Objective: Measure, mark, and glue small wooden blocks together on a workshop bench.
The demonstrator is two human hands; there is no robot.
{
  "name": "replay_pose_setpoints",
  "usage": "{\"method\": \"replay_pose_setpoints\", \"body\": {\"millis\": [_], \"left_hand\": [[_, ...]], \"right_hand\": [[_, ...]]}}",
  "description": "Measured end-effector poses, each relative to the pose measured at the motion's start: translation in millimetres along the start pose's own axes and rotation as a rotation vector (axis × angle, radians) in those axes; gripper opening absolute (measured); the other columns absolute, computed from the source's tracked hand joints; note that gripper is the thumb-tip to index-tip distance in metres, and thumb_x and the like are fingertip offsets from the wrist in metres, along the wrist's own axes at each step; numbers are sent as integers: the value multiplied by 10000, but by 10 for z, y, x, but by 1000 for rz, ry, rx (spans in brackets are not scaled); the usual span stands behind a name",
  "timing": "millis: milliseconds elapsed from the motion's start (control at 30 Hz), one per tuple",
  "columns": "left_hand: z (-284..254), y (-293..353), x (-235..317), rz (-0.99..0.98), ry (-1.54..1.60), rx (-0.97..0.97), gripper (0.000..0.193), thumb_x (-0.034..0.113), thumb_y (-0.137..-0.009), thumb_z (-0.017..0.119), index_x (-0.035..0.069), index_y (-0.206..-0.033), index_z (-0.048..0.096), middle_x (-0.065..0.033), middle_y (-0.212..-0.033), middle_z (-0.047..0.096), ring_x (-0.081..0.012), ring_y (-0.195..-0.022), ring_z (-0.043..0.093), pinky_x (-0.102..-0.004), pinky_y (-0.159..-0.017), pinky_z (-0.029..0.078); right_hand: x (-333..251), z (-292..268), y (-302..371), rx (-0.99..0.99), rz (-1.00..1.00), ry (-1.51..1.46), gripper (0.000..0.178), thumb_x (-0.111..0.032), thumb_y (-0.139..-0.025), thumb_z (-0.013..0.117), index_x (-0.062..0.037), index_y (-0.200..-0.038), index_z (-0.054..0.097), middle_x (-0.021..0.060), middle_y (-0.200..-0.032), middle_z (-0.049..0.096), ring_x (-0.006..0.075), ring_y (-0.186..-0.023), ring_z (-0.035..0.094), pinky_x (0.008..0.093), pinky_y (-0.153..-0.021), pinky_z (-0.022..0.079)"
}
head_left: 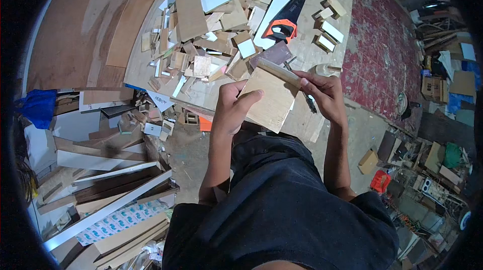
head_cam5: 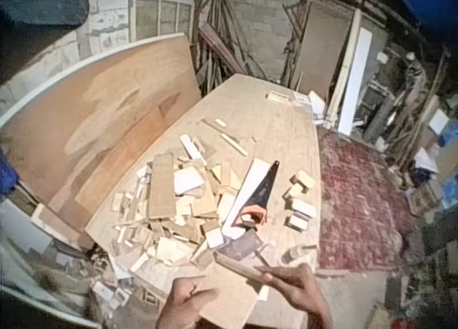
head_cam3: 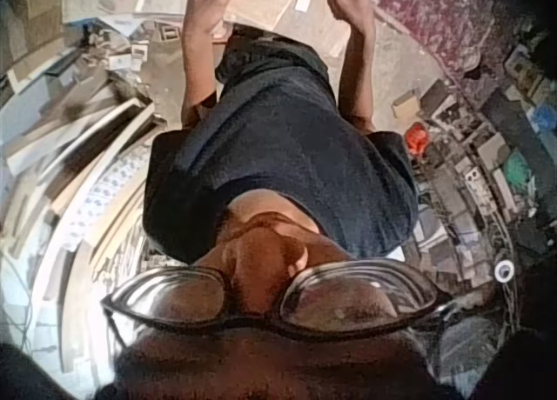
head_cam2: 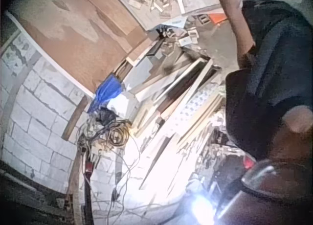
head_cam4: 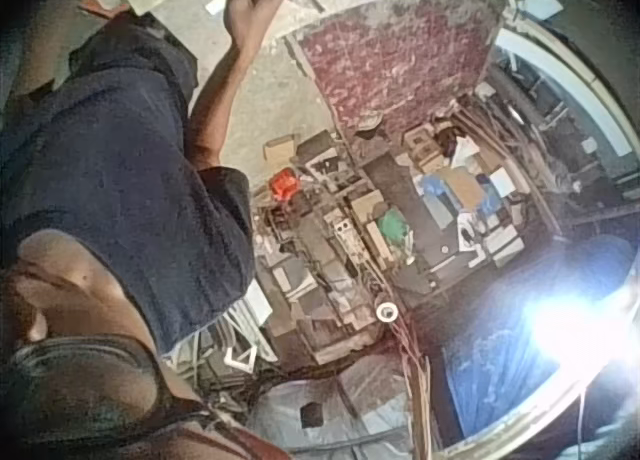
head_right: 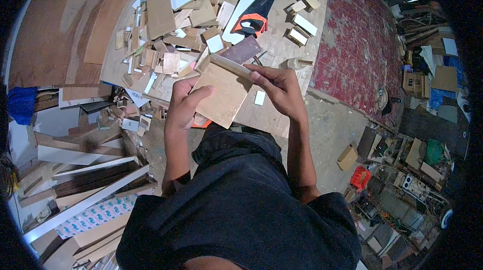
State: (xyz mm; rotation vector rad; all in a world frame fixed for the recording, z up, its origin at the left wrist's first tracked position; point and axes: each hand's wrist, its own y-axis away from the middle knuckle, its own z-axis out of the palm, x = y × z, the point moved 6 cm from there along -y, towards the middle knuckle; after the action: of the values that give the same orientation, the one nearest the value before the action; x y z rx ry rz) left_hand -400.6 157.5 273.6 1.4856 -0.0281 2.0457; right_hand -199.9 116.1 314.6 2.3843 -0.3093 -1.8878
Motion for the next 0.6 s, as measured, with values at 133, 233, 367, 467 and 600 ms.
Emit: {"method": "replay_pose_setpoints", "body": {"millis": [133, 233, 367, 467, 600], "left_hand": [[-5, 15, -2, -15, 15, -13, 255, 79, -816, 634, -93, -1002, 660, -103, -902, 696, -104, -768, 633, -250, -703, 503], [-1, 34, -4, -26, 77, 16, 265, 74, -811, 633, -95, -1014, 653, -101, -907, 692, -108, -776, 637, -251, -710, 506], [6, 27, -18, -55, 111, -9, 284, 73, -812, 627, -100, -1037, 640, -103, -919, 687, -113, -781, 641, -255, -719, 509], [8, 17, -28, -70, 114, -23, 297, 74, -818, 620, -103, -1057, 628, -110, -941, 683, -118, -790, 643, -257, -723, 510], [8, 6, -51, -89, 125, -37, 295, 69, -827, 610, -101, -1068, 624, -112, -959, 678, -124, -810, 643, -258, -738, 510]], "right_hand": [[-10, -16, -11, -22, 15, 19, 309, -178, -936, 610, 40, -1151, 649, 99, -861, 700, 91, -816, 599, 275, -745, 510], [-41, -2, -14, -25, -30, 56, 311, -177, -935, 610, 45, -1151, 646, 103, -875, 702, 89, -810, 591, 272, -741, 506], [-40, 14, -7, -26, -47, -9, 311, -176, -932, 615, 44, -1150, 647, 100, -872, 700, 86, -789, 579, 264, -707, 496], [-82, 23, 13, -21, -26, -12, 304, -171, -930, 616, 43, -1144, 651, 91, -855, 696, 82, -769, 567, 260, -685, 488], [15, 6, 14, 5, -46, -14, 258, -134, -934, 613, 14, -1139, 666, 69, -817, 688, 79, -779, 590, 249, -712, 508]]}}
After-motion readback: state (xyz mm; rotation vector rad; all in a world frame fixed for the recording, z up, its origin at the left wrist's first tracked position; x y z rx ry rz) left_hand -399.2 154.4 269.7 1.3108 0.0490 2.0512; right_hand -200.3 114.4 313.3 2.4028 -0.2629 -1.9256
